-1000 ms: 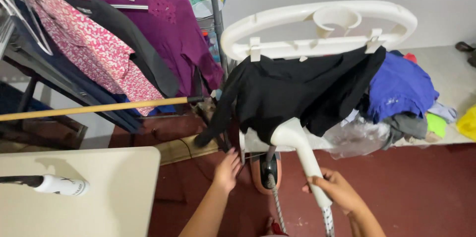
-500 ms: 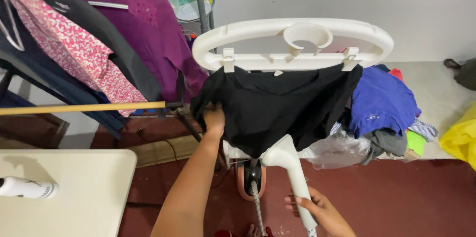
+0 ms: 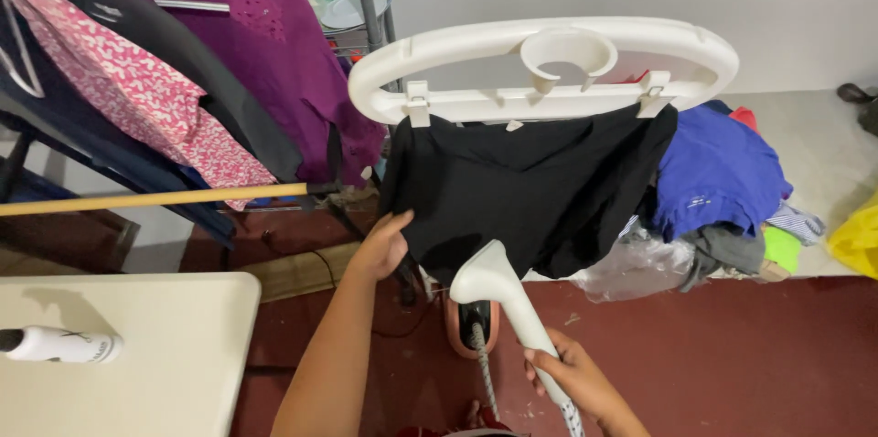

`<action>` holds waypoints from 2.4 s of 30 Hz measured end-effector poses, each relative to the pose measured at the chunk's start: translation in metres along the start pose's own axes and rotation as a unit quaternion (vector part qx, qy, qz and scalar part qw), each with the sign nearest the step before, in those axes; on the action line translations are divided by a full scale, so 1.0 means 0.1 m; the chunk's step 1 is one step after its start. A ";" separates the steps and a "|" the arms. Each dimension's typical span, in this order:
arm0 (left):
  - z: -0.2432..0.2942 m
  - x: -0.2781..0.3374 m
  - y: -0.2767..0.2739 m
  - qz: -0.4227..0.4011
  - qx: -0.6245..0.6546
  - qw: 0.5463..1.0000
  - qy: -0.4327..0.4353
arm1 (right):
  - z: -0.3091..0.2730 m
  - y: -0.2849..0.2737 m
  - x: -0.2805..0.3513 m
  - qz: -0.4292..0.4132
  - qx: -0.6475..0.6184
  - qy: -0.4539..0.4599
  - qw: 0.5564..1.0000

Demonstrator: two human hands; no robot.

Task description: The person folds a gray t-shirt on a white table and places it on a stack of other clothes. Then, the person picks up a black t-shirt, hangs it on a garment steamer, and uses the steamer to remove wrinkles from the fabric.

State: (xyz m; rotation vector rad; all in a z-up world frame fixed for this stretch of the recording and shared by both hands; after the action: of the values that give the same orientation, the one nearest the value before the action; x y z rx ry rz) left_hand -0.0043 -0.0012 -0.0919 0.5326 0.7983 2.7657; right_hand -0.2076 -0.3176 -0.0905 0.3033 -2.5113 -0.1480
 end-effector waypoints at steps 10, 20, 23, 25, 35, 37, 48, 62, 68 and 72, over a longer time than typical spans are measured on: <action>-0.70 0.80 -0.31 -0.069 -0.317 0.942 0.087 | -0.26 0.57 -0.02 0.006 0.016 -0.069 0.997; -1.40 1.47 -0.24 -0.124 -0.256 0.958 0.025 | -1.06 1.36 0.12 0.252 0.141 -0.190 0.938; -1.68 1.53 -0.47 -0.092 -0.224 0.970 0.020 | -0.53 1.46 -0.11 0.259 0.170 -0.122 0.943; -1.80 1.60 -0.59 -0.078 -0.211 0.974 0.013 | -0.10 1.55 -0.15 0.256 0.190 -0.067 0.945; -1.85 1.84 -1.10 0.031 -0.090 0.993 -0.065 | 0.70 2.18 0.25 0.184 0.235 0.033 0.954; -1.89 1.87 -1.15 0.032 -0.109 0.990 -0.079 | 0.69 2.18 0.23 0.195 0.237 0.020 0.952; -1.51 2.55 -0.78 -0.134 -0.302 0.943 -0.026 | -0.89 1.62 -0.04 0.362 0.217 -0.156 0.893; -1.88 2.00 -0.87 0.074 -0.323 0.942 0.052 | 0.85 1.49 -0.16 0.229 0.391 -0.075 0.888; -2.00 1.99 -0.82 0.117 -0.315 0.942 0.003 | 0.62 1.28 0.57 0.134 0.255 0.064 0.955; -1.80 1.87 -0.84 0.084 -0.324 0.942 -0.023 | 0.72 0.97 0.66 0.128 0.178 0.040 0.975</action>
State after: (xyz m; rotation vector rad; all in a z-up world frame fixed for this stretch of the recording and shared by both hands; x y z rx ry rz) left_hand -0.2380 0.0399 -0.2272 0.5379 -0.1978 2.9123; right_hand -0.3194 -0.2378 -0.0953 0.1204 -2.4614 0.4122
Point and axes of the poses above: each hand's wrist, its own x-axis away from the middle knuckle, its own y-axis out of the palm, z = x × y, the point moved 3 cm from there along -x, towards the middle knuckle
